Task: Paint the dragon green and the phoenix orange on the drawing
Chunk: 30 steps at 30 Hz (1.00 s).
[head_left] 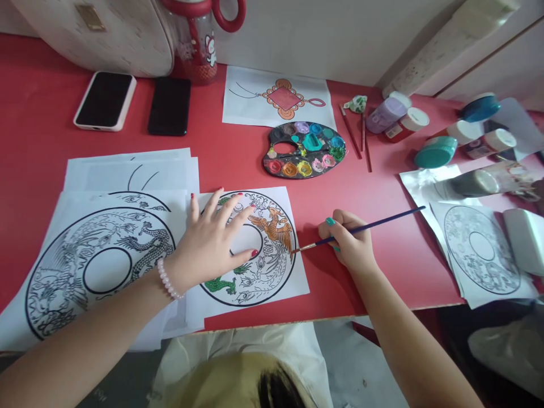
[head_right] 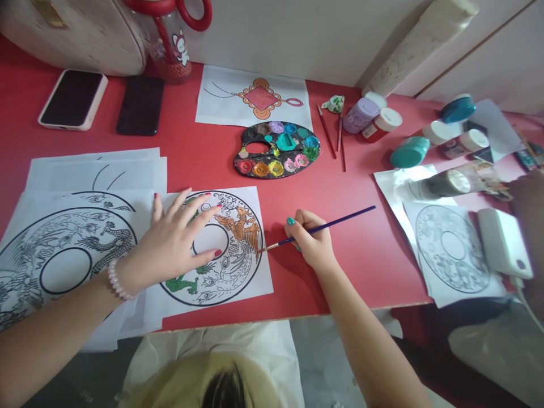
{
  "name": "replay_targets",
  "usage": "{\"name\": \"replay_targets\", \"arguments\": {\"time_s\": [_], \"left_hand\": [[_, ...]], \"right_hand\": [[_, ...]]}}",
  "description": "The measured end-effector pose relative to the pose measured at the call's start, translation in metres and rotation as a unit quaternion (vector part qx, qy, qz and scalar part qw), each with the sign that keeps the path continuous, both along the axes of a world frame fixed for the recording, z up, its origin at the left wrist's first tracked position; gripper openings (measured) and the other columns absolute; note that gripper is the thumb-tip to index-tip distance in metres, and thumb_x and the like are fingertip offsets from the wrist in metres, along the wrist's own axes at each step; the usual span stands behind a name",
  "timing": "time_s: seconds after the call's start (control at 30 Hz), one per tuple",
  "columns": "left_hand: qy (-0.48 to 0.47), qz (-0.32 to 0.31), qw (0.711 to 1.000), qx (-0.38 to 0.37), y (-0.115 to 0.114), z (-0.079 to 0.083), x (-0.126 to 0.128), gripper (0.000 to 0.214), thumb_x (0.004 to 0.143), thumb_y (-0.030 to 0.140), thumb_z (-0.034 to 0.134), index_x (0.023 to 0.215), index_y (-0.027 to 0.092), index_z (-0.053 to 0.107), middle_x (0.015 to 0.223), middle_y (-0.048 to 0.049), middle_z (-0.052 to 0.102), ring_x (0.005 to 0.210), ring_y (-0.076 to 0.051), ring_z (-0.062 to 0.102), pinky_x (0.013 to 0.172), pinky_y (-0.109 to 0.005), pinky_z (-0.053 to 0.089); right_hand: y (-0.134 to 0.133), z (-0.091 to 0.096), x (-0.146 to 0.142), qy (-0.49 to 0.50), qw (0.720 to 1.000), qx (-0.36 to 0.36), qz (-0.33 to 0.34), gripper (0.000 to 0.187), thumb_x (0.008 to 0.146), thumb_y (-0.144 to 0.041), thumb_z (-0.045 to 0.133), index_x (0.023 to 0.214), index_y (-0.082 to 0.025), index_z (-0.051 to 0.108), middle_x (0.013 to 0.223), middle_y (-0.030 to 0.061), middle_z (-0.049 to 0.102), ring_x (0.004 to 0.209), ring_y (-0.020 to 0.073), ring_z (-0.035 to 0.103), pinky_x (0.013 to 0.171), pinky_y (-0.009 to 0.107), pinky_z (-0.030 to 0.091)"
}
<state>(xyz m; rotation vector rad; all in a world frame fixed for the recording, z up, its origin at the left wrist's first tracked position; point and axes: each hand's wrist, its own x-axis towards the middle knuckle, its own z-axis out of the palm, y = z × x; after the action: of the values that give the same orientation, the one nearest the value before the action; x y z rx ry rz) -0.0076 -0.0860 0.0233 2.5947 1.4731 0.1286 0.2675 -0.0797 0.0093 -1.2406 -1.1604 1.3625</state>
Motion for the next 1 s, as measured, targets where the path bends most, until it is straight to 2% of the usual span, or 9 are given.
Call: {"name": "replay_targets", "arguments": {"time_s": [0.2, 0.57, 0.8, 1.0], "left_hand": [[0.000, 0.002, 1.000, -0.001, 0.0002, 0.0001, 0.0000, 0.068, 0.084, 0.055, 0.053, 0.140, 0.023, 0.035, 0.150, -0.0110, 0.034, 0.139, -0.041, 0.020, 0.106, -0.073, 0.008], [-0.002, 0.007, 1.000, -0.005, 0.0003, -0.0001, 0.0001, 0.069, 0.084, 0.057, 0.053, 0.142, 0.024, 0.034, 0.149, -0.0106, 0.034, 0.139, -0.042, 0.020, 0.106, -0.073, 0.008], [0.005, 0.008, 1.000, -0.010, 0.0004, 0.0007, 0.0005, 0.070, 0.083, 0.057, 0.053, 0.142, 0.023, 0.034, 0.150, -0.0106, 0.033, 0.139, -0.042, 0.020, 0.106, -0.073, 0.009], [-0.005, 0.007, 1.000, -0.009, 0.0002, -0.0003, -0.0007, 0.069, 0.084, 0.056, 0.052, 0.142, 0.023, 0.034, 0.149, -0.0107, 0.034, 0.139, -0.042, 0.020, 0.107, -0.073, 0.007]], "right_hand": [[0.0009, -0.0009, -0.0009, -0.003, 1.000, 0.007, -0.009, 0.046, 0.082, -0.037, 0.064, 0.055, -0.021, 0.030, 0.043, -0.0081, 0.025, 0.041, 0.0058, 0.025, 0.043, 0.024, 0.016], [0.0020, 0.0003, -0.0012, -0.022, 0.999, 0.005, -0.030, 0.045, 0.080, -0.038, 0.065, 0.056, -0.021, 0.030, 0.044, -0.0074, 0.029, 0.041, 0.0062, 0.024, 0.043, 0.024, 0.016], [0.0027, -0.0021, -0.0007, 0.000, 0.999, 0.008, -0.044, 0.044, 0.081, -0.034, 0.065, 0.056, -0.021, 0.030, 0.043, -0.0077, 0.027, 0.042, 0.0063, 0.023, 0.044, 0.024, 0.015], [0.0014, 0.0018, -0.0019, -0.014, 1.000, 0.006, -0.019, 0.046, 0.080, -0.039, 0.065, 0.055, -0.021, 0.030, 0.043, -0.0074, 0.029, 0.040, 0.0062, 0.024, 0.043, 0.024, 0.016]]}}
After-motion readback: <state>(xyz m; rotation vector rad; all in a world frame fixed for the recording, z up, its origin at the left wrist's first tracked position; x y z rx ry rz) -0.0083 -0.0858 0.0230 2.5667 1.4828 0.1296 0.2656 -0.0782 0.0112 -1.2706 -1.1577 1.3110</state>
